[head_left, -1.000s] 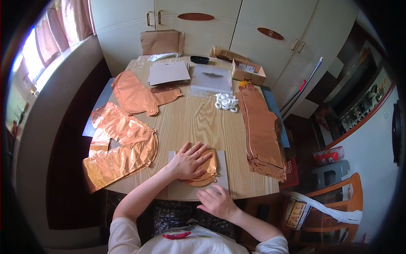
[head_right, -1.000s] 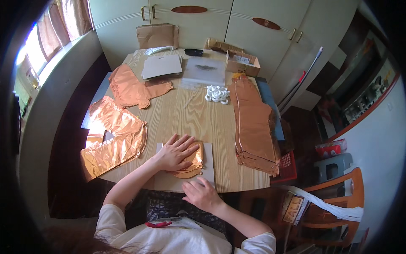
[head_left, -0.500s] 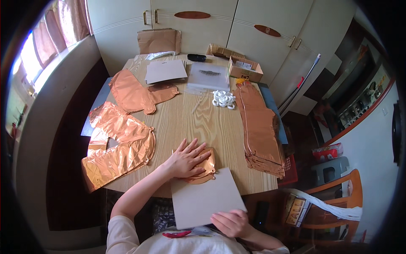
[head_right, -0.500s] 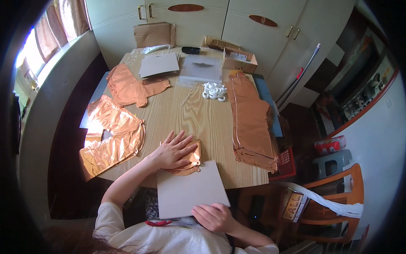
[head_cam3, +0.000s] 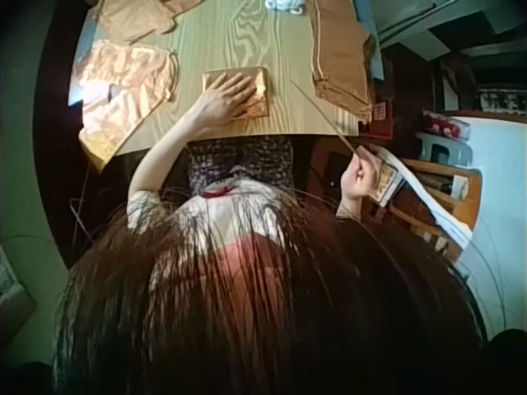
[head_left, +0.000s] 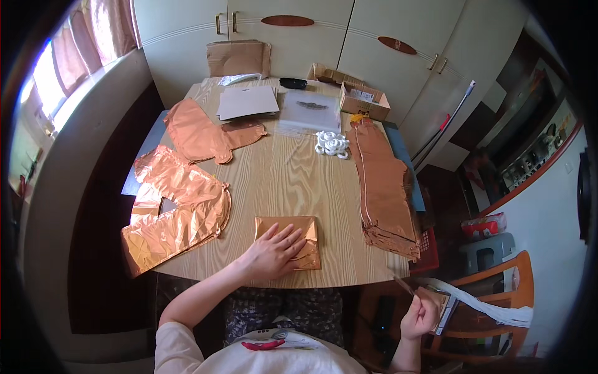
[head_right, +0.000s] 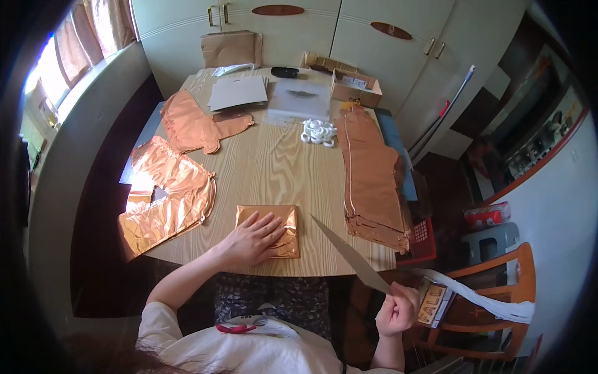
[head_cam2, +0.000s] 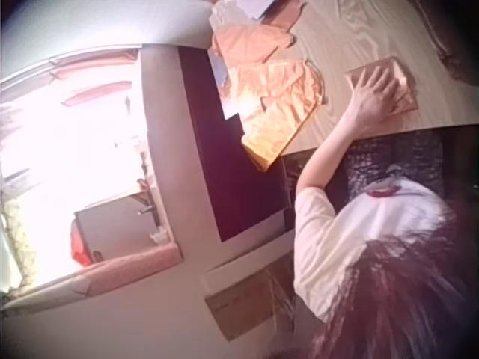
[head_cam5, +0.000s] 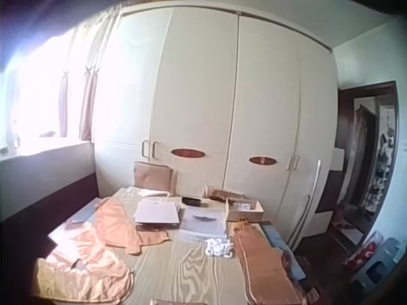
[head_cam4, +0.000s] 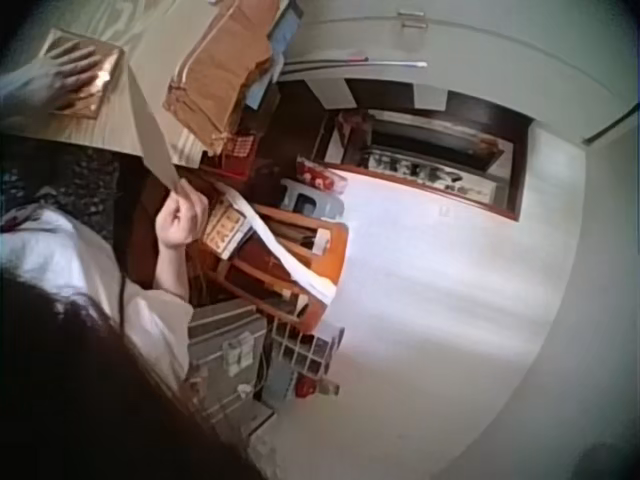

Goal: Folding rose gold foil balloons and placing them into clear plastic bags with cardboard backing cards.

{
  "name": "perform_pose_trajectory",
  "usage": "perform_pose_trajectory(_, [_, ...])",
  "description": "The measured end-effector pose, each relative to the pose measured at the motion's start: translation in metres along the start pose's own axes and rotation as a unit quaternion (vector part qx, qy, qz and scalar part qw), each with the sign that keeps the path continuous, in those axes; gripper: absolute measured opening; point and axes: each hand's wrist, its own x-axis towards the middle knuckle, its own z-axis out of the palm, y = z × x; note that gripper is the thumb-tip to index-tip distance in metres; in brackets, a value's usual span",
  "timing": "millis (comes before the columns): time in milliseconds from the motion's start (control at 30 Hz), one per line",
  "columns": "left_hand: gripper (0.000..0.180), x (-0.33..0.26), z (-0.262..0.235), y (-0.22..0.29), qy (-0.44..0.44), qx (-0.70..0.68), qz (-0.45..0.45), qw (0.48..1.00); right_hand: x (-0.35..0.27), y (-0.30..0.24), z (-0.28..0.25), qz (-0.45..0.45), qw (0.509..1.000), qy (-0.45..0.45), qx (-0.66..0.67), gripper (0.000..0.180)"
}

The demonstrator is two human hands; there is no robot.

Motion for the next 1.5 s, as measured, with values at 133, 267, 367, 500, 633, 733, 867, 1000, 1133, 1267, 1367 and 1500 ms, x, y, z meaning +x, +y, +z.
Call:
perform_pose_trajectory(133, [0.078, -0.020, -0.002, 0.019, 0.001, 0.008, -0.012, 1.000, 0.001, 0.013, 0.006, 0.077, 0.996, 0.014, 0.043, 0.010])
perform_pose_trajectory(267, [0.073, -0.039, -0.006, 0.038, -0.011, 0.021, -0.011, 1.000, 0.015, 0.030, 0.033, 0.221, 0.951, 0.078, 0.202, 0.014])
perform_pose_trajectory(367, [0.057, -0.063, 0.010, 0.048, 0.038, 0.058, 0.001, 0.998, 0.018, 0.049, 0.066, 0.329, 0.899, 0.008, 0.290, 0.022])
perform_pose_trajectory(500, [0.046, -0.084, -0.014, 0.055, 0.067, 0.003, -0.023, 0.997, 0.014, 0.068, 0.115, 0.393, 0.840, -0.078, 0.365, 0.032])
perform_pose_trajectory(633, [0.045, -0.110, -0.054, 0.055, 0.080, -0.224, -0.151, 0.960, 0.007, 0.066, 0.149, 0.401, 0.821, -0.175, 0.366, 0.032])
perform_pose_trajectory(733, [0.036, -0.128, -0.079, 0.046, 0.116, -0.410, -0.296, 0.855, 0.026, 0.049, 0.154, 0.372, 0.829, -0.144, 0.392, 0.038])
perform_pose_trajectory(867, [0.023, -0.164, -0.067, 0.022, 0.300, -0.692, -0.377, 0.538, 0.082, 0.002, 0.126, 0.188, 0.929, -0.089, 0.305, 0.032])
perform_pose_trajectory(1000, [0.033, -0.156, -0.076, 0.016, 0.420, -0.722, -0.362, 0.413, 0.098, -0.062, 0.106, -0.247, 0.954, -0.157, -0.068, 0.033])
perform_pose_trajectory(1133, [0.041, -0.157, -0.057, 0.010, 0.422, -0.756, -0.318, 0.387, 0.034, -0.127, 0.148, -0.249, 0.914, -0.300, -0.108, 0.037])
perform_pose_trajectory(1267, [0.041, -0.155, -0.039, 0.010, 0.431, -0.772, -0.313, 0.348, -0.004, -0.153, 0.180, -0.162, 0.924, -0.347, -0.007, 0.037])
perform_pose_trajectory(1367, [0.042, -0.153, -0.033, 0.014, 0.414, -0.802, -0.303, 0.306, 0.010, -0.127, 0.179, -0.166, 0.926, -0.337, 0.033, 0.037])
perform_pose_trajectory(1500, [0.042, -0.136, -0.022, 0.027, 0.362, -0.831, -0.317, 0.280, 0.032, -0.040, 0.158, -0.137, 0.881, -0.451, 0.045, 0.038])
